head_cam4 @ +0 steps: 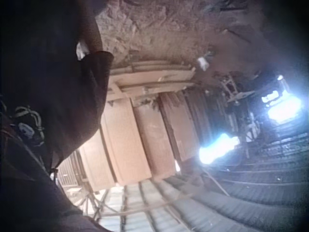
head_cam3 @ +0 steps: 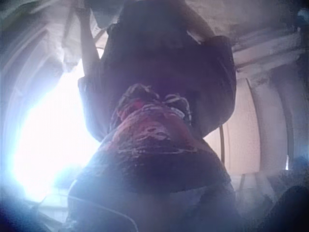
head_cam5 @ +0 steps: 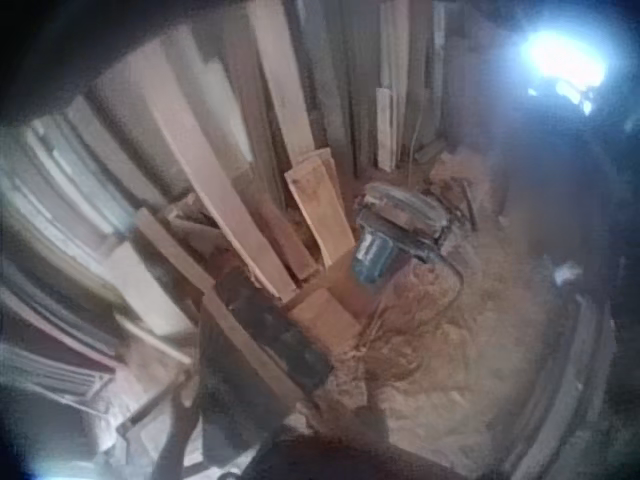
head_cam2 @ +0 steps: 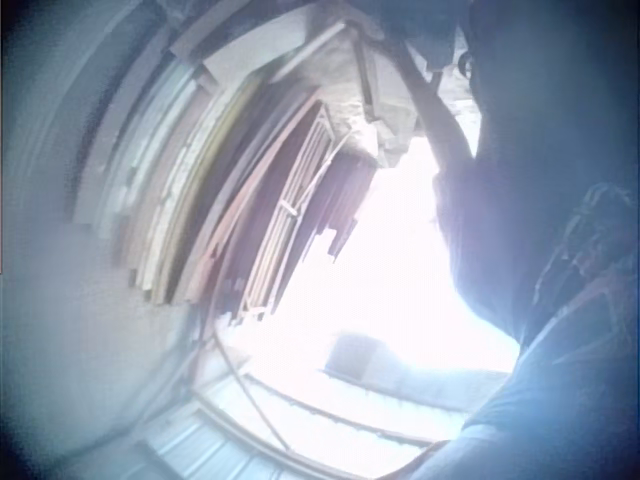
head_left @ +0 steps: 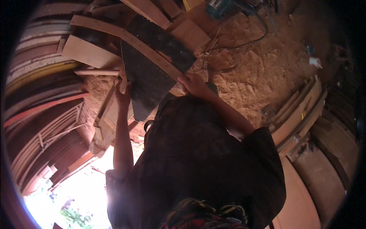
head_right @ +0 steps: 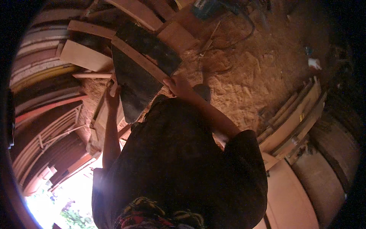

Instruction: The person uses a circular saw to cut a long wooden plank into smaller pieces. They repeatedly position the plank on a workbench, cut it, and then move the cut pieces aside.

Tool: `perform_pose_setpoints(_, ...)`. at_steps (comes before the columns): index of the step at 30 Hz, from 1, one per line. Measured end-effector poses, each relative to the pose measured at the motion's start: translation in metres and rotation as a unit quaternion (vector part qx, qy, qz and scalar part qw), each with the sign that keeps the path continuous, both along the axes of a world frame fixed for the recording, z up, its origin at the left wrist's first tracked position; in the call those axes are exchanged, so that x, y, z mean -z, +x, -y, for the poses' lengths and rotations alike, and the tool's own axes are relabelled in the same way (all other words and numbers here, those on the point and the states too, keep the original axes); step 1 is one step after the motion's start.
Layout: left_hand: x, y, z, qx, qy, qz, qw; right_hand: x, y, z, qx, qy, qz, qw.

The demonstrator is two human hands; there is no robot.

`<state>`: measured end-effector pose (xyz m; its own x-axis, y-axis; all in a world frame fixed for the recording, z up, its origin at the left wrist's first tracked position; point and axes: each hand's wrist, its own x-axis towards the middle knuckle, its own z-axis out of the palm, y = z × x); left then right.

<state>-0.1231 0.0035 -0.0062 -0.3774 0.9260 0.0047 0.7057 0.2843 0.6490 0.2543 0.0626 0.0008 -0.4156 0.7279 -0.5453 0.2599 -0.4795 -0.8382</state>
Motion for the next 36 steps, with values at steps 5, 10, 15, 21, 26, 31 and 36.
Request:
perform_pose_setpoints(5,0.003,0.020,-0.038,0.050,-0.055,0.051,0.996,0.008,0.002,-0.009,0.041,0.128,0.125,0.983)
perform_pose_setpoints(10,0.009,0.016,-0.050,0.013,-0.033,0.176,0.984,0.019,-0.006,-0.023,0.051,0.207,0.169,0.962)
perform_pose_setpoints(15,0.011,0.016,-0.040,-0.061,-0.007,0.244,0.968,0.014,-0.007,-0.025,0.030,0.185,0.141,0.972)
perform_pose_setpoints(21,0.005,0.018,-0.037,-0.095,-0.030,0.315,0.944,0.015,-0.012,-0.021,0.046,0.204,0.149,0.966)
perform_pose_setpoints(26,0.008,0.015,-0.036,-0.097,-0.024,0.309,0.946,0.013,-0.015,-0.020,0.043,0.201,0.160,0.965)
perform_pose_setpoints(31,0.001,0.017,-0.038,-0.100,-0.017,0.328,0.939,0.020,-0.018,-0.023,0.039,0.198,0.161,0.966)
perform_pose_setpoints(36,0.002,0.024,-0.039,-0.100,-0.004,0.333,0.938,0.004,-0.015,-0.022,0.064,0.185,0.129,0.972)
